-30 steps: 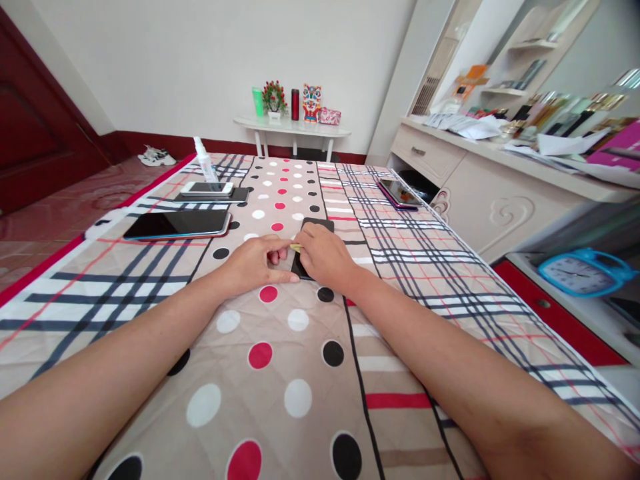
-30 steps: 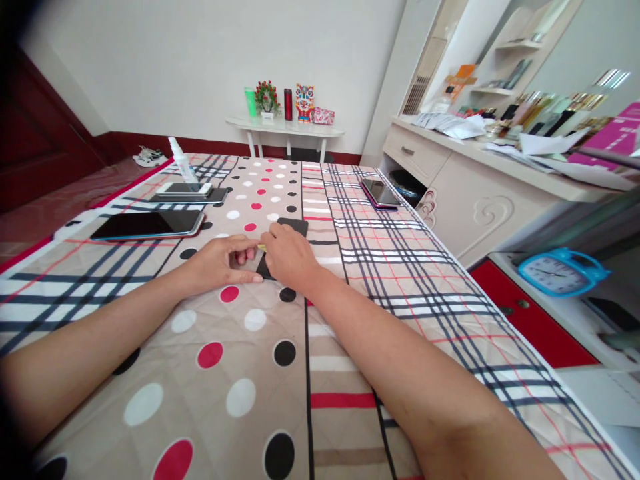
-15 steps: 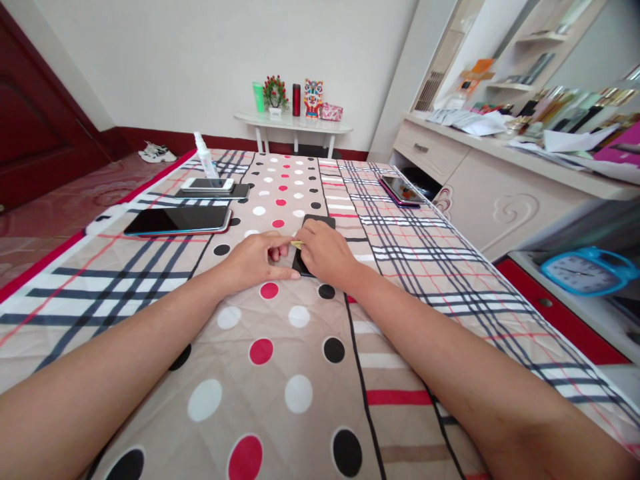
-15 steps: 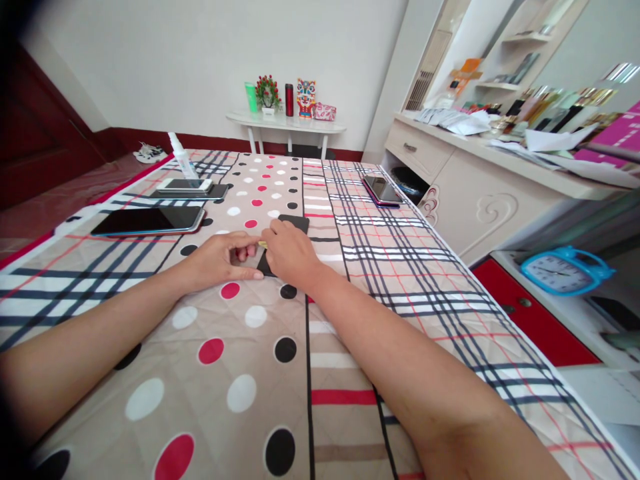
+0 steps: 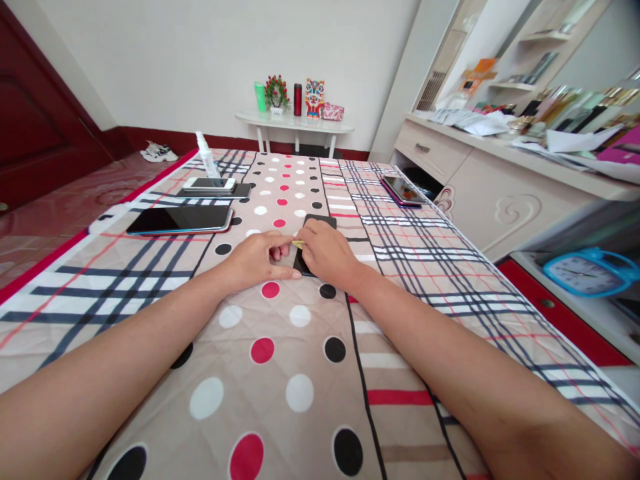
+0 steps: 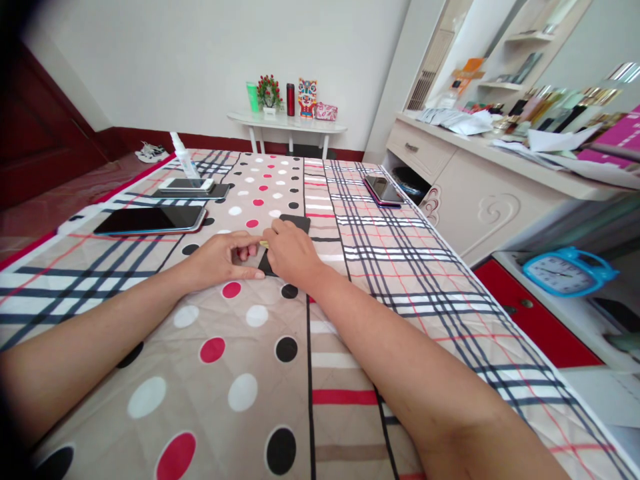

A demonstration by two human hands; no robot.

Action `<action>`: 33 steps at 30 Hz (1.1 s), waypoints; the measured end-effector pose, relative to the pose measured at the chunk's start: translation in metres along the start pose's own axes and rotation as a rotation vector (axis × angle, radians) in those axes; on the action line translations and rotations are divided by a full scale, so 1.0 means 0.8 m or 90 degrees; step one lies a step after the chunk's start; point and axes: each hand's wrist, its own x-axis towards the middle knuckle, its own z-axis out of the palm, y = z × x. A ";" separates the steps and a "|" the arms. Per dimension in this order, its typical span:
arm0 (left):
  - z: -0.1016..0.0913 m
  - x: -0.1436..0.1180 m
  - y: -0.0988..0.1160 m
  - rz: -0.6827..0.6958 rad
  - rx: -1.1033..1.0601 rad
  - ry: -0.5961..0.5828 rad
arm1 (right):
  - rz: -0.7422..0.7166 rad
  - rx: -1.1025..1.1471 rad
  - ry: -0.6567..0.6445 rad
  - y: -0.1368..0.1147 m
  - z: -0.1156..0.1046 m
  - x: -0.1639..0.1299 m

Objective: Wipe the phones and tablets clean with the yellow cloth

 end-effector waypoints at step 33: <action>0.000 -0.001 0.001 -0.003 -0.009 0.005 | 0.002 0.005 -0.019 -0.002 -0.005 0.000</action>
